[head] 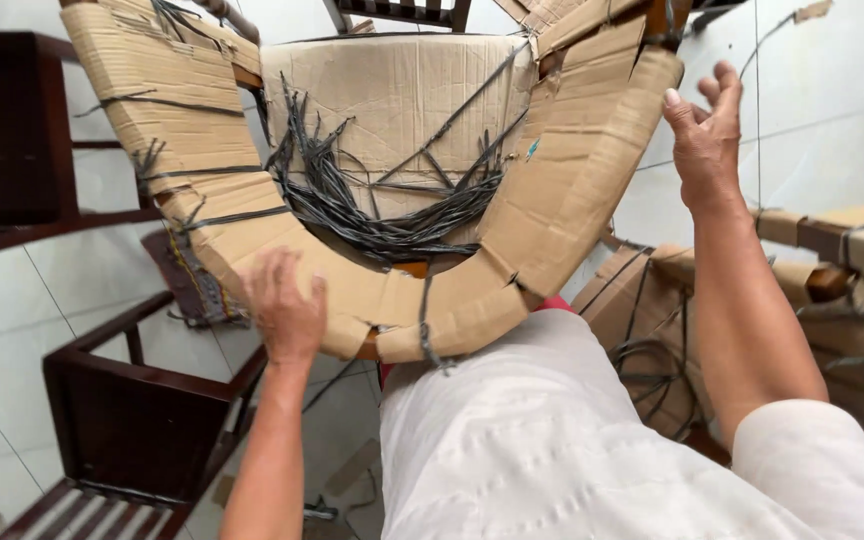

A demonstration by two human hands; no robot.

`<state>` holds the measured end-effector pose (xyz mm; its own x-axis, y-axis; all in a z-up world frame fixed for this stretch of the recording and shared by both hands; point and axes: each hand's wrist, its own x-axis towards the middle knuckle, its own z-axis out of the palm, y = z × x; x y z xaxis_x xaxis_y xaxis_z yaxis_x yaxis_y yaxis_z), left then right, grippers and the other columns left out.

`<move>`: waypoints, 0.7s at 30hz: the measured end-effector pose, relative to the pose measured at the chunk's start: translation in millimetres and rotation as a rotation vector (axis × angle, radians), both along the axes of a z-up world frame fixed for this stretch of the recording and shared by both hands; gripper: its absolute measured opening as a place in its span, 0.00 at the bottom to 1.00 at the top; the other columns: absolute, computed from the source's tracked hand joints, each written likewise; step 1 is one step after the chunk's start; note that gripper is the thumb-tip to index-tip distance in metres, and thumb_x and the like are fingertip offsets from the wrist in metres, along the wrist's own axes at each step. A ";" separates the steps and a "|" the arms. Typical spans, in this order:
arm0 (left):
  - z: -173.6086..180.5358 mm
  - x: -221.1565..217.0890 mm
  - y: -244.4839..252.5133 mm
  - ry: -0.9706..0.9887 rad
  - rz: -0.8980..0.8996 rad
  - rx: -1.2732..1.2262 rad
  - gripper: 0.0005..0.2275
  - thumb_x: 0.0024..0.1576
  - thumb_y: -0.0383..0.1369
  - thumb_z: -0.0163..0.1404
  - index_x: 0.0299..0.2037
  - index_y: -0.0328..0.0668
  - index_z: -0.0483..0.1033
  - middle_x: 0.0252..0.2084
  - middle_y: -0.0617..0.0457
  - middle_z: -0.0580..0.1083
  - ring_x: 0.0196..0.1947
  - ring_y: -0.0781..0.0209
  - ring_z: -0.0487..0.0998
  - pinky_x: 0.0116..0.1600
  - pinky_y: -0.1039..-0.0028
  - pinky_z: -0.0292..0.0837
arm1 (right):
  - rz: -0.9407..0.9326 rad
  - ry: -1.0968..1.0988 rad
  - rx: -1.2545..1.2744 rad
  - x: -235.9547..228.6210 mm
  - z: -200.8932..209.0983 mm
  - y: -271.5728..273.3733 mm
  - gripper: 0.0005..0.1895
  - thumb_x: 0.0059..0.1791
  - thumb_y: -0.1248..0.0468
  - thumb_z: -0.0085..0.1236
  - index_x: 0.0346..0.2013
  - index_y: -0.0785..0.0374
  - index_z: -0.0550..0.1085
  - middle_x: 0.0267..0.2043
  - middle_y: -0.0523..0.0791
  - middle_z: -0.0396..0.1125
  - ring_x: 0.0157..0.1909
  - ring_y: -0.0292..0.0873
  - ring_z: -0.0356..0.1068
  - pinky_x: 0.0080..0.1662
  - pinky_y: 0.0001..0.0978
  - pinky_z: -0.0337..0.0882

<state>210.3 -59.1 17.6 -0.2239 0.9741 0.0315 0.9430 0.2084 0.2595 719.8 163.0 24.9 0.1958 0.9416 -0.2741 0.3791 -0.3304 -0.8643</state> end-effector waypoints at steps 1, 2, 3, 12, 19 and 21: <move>7.5 31.0 6.9 -0.166 -0.056 -0.055 0.18 0.60 0.35 0.55 0.59 0.40 0.71 0.62 0.43 0.73 0.63 0.42 0.70 0.70 0.49 0.56 | 0.077 0.016 -0.034 6.0 -4.0 17.4 0.37 0.57 0.45 0.54 0.72 0.56 0.50 0.72 0.53 0.53 0.63 0.49 0.60 0.58 0.44 0.62; 16.2 59.7 13.1 -0.335 -0.123 -0.113 0.22 0.60 0.39 0.54 0.62 0.37 0.69 0.59 0.42 0.74 0.56 0.43 0.75 0.62 0.53 0.66 | 0.142 0.032 -0.071 12.3 -7.1 27.1 0.37 0.57 0.42 0.52 0.71 0.59 0.54 0.69 0.51 0.59 0.59 0.46 0.63 0.50 0.38 0.63; 11.6 96.1 14.9 -0.335 -0.111 -0.127 0.22 0.60 0.39 0.54 0.62 0.37 0.69 0.59 0.42 0.74 0.56 0.43 0.75 0.62 0.53 0.66 | 0.151 0.035 -0.087 9.8 2.2 28.2 0.37 0.57 0.42 0.52 0.71 0.59 0.54 0.69 0.51 0.59 0.59 0.46 0.63 0.50 0.38 0.63; -2.6 302.3 87.0 -0.771 -0.144 -0.532 0.44 0.49 0.53 0.59 0.75 0.45 0.54 0.71 0.36 0.62 0.70 0.37 0.65 0.68 0.43 0.61 | 0.129 0.354 -0.313 67.8 -59.4 52.2 0.22 0.59 0.50 0.61 0.56 0.59 0.65 0.44 0.44 0.66 0.42 0.42 0.77 0.43 0.36 0.82; -29.8 334.5 106.0 -0.717 -0.144 -0.301 0.39 0.53 0.43 0.61 0.73 0.42 0.55 0.72 0.41 0.64 0.71 0.44 0.64 0.69 0.57 0.63 | 0.209 0.301 -0.085 82.1 -40.4 77.6 0.08 0.58 0.65 0.59 0.40 0.54 0.68 0.37 0.35 0.61 0.41 0.31 0.56 0.46 0.24 0.62; -34.8 344.2 106.3 -0.706 -0.122 -0.303 0.39 0.53 0.44 0.60 0.73 0.41 0.55 0.73 0.42 0.63 0.71 0.44 0.64 0.70 0.57 0.63 | 0.231 0.283 -0.044 85.7 -46.8 74.0 0.08 0.58 0.65 0.59 0.41 0.55 0.68 0.39 0.35 0.61 0.42 0.31 0.57 0.49 0.24 0.61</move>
